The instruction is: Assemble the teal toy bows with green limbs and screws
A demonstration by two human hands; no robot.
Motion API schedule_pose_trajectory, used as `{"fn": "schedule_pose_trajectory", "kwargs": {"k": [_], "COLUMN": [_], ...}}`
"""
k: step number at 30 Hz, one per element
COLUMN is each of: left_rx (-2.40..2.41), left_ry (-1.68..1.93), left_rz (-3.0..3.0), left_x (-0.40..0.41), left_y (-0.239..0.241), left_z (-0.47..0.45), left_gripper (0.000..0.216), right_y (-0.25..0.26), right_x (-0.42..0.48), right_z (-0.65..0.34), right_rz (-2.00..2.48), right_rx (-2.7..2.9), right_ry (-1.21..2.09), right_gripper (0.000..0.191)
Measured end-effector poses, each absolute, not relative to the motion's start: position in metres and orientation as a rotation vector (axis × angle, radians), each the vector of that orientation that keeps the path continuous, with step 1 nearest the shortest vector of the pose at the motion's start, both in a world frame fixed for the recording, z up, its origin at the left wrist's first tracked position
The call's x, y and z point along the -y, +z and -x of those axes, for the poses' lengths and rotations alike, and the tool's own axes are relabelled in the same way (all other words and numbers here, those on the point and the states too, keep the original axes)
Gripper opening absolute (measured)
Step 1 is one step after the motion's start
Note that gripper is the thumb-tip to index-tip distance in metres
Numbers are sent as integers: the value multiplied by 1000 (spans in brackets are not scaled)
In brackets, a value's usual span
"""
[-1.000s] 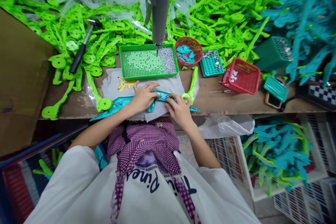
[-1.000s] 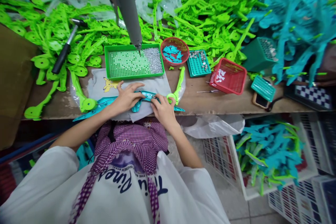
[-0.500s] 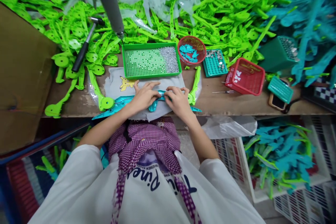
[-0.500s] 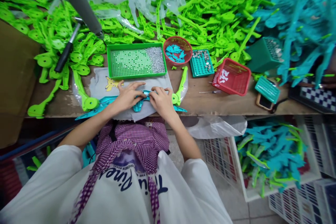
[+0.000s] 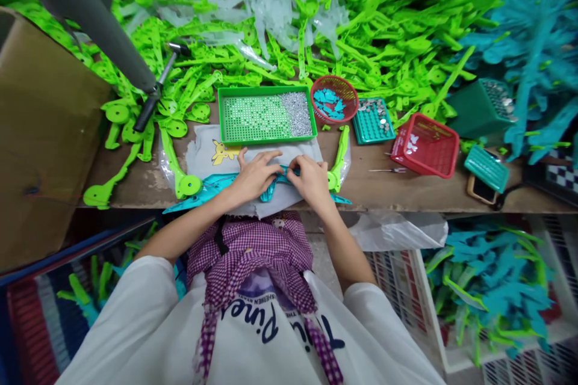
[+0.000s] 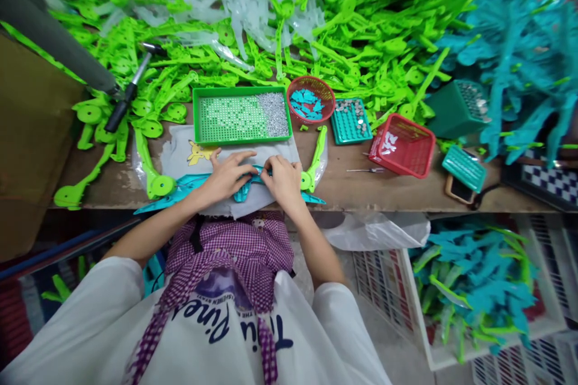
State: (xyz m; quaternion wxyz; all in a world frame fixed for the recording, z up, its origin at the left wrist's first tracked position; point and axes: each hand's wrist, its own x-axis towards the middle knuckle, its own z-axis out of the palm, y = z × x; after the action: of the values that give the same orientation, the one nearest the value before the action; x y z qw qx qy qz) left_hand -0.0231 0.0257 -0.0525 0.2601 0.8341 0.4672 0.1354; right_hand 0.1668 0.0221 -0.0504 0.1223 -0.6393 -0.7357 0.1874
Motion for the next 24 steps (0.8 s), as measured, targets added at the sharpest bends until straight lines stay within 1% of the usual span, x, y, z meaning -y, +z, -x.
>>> {"fn": "schedule_pose_trajectory", "kwargs": {"k": [3,10,12,18,24], "left_rx": [-1260,-1241,-1241,-1229,-1240], "left_ry": [349,395,404,378,376], "left_rz": [-2254,-2231,-2224,-2216,-2241], "left_x": [-26,-25,-25,-25,-26], "left_y": [-52,-53,-54,-56,-56], "left_z": [24,24,24,25,24], "left_gripper": [24,24,24,24,25], "right_y": [-50,-48,-48,-47,-53], "right_x": [-23,-25,-27,-27,-23], "right_z": [-170,-185,-185,-179,-181], "right_rz": [1826,1511,1491,1548,1557], "right_rx": [2196,2389,2425,2561,2524], "right_ry": [567,714,692,485,494], "right_gripper": [12,20,22,24,23]}}
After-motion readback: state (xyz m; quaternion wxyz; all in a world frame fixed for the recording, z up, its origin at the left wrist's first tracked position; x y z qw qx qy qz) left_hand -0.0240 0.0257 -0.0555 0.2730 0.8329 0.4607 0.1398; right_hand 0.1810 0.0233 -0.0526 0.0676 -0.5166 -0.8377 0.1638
